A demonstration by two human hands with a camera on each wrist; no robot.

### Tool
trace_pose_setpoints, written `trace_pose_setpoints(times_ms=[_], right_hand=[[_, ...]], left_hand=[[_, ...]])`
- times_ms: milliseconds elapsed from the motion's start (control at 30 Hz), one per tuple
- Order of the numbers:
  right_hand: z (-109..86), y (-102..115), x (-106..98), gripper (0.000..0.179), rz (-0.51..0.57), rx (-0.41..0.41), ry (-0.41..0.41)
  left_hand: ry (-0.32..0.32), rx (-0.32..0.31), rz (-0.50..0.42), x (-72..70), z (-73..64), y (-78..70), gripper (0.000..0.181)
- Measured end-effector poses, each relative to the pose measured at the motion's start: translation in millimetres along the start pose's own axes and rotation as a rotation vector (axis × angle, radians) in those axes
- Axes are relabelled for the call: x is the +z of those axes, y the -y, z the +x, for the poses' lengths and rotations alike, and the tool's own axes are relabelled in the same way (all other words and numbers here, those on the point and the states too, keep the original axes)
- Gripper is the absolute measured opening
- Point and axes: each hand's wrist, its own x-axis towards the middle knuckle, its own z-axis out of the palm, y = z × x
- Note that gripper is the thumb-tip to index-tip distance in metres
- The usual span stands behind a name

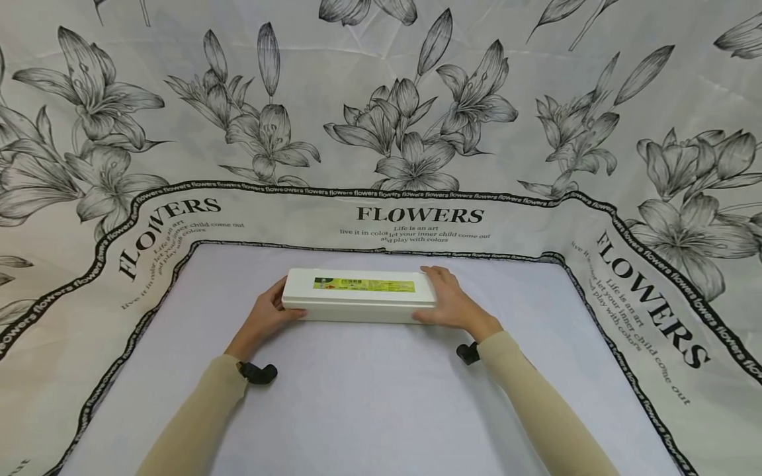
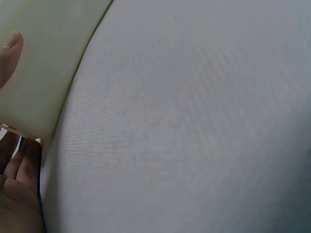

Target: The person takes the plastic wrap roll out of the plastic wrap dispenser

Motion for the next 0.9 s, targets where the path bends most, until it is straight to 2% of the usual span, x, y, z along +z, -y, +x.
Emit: trace_pose_setpoints(times_ms=[200,500,900], right_hand=[[-0.7,0.6,-0.2,0.110,-0.017,-0.003,-0.006],[-0.5,-1.1,0.6,0.106,-0.022,-0.004,-0.009],[-0.2,0.2,1.6,0.105,-0.014,-0.001,-0.011]], left_hand=[[0.002,-0.004,-0.014,0.0,-1.8,-4.1,0.105],[0.014,0.012,-0.072,-4.8,-0.8,3.2,0.103],[0.020,0.036,-0.061,-7.0,-0.1,6.5,0.102]])
